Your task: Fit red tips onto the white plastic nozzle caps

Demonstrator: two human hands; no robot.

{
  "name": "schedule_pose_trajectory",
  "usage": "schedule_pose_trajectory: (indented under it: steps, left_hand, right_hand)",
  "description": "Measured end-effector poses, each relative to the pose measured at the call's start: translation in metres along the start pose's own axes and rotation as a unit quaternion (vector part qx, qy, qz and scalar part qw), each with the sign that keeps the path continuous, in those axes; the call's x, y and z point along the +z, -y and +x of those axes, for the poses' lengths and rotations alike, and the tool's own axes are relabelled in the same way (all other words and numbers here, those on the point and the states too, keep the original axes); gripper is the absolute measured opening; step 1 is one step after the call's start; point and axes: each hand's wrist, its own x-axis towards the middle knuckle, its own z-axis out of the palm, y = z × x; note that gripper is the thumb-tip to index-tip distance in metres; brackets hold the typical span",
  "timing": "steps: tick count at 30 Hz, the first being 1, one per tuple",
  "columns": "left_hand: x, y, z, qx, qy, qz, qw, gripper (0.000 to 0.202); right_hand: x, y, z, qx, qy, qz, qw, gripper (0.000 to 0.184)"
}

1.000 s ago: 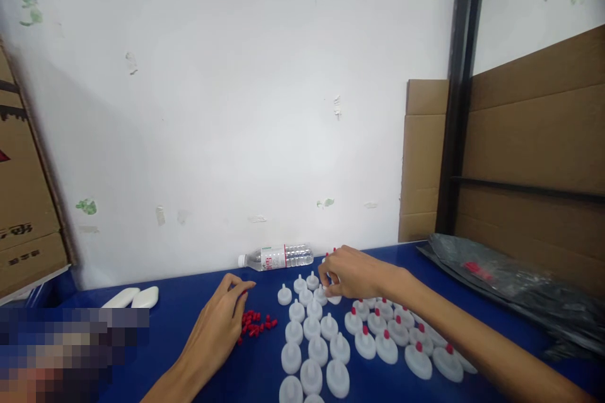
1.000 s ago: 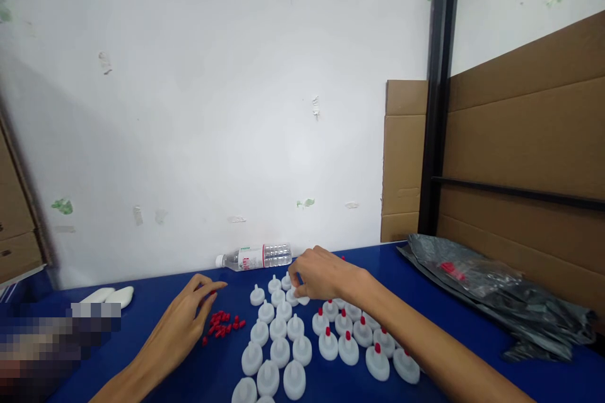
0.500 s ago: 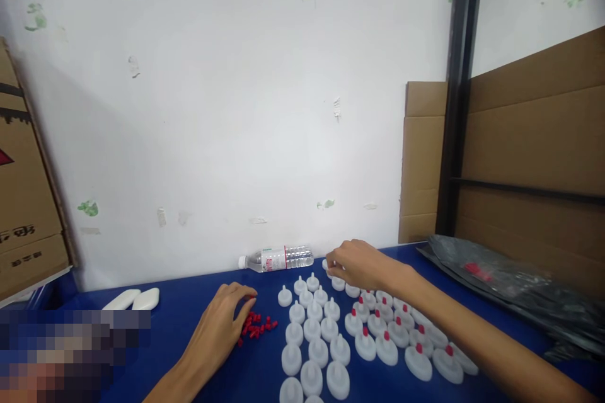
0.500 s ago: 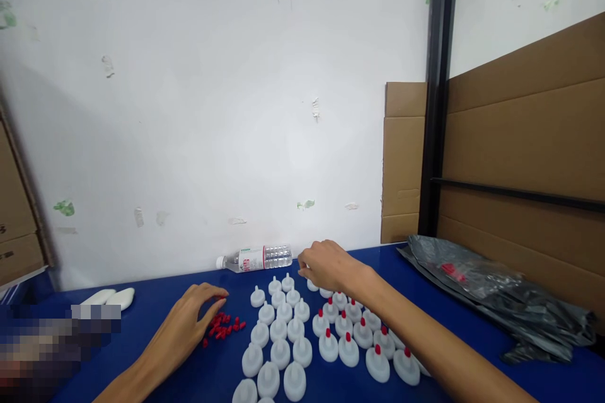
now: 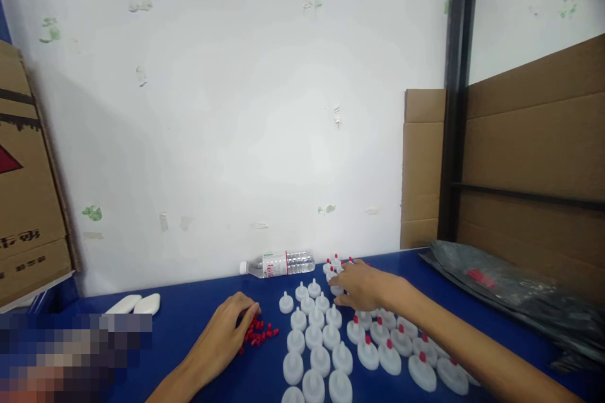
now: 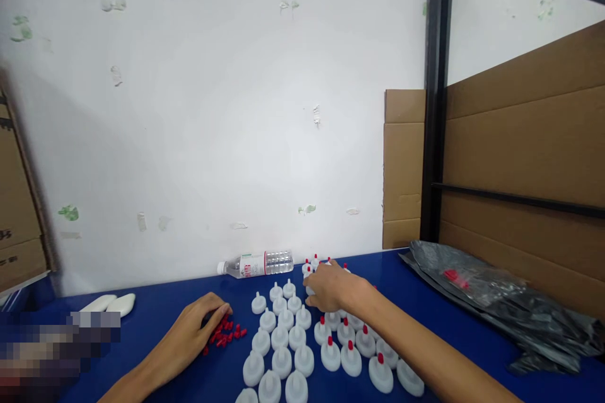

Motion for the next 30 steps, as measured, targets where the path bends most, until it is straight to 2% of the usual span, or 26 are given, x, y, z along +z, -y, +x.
schedule_pose_trajectory:
  steps: [4,7,10,13,17,23,27,30]
  left_hand:
    - [-0.002,0.001,0.000,0.003,0.007,-0.005,1.000,0.044]
    - [-0.003,0.003,-0.001,0.002,0.010,-0.008,1.000,0.039]
    - [-0.005,0.000,-0.002,0.002,-0.025,0.025,0.999,0.035]
    - [-0.006,-0.012,-0.004,0.048,-0.072,0.084,0.993,0.034]
    - [-0.002,-0.033,-0.008,0.121,-0.112,0.111,0.980,0.032]
    - [0.006,-0.049,-0.015,0.167,-0.119,0.108,0.973,0.017]
    - [0.003,-0.055,-0.016,0.212,-0.117,0.135,0.961,0.019]
    - [-0.003,-0.063,-0.017,0.232,-0.107,0.140,0.957,0.032]
  right_hand:
    - [0.004,0.001,0.003,0.002,-0.016,-0.007,1.000,0.034]
    - [-0.002,0.000,0.003,-0.005,-0.055,0.002,0.998,0.029]
    - [-0.013,0.003,0.000,0.000,-0.127,0.025,0.992,0.035]
    - [-0.019,0.014,-0.003,-0.008,-0.187,0.052,0.981,0.035]
    - [-0.018,0.040,-0.008,-0.090,-0.204,0.074,0.972,0.022]
    - [-0.017,0.075,-0.019,-0.219,-0.215,0.059,0.950,0.039]
    - [-0.021,0.081,-0.022,-0.242,-0.217,0.030,0.945,0.036]
    - [-0.023,0.079,-0.022,-0.264,-0.215,0.005,0.940,0.023]
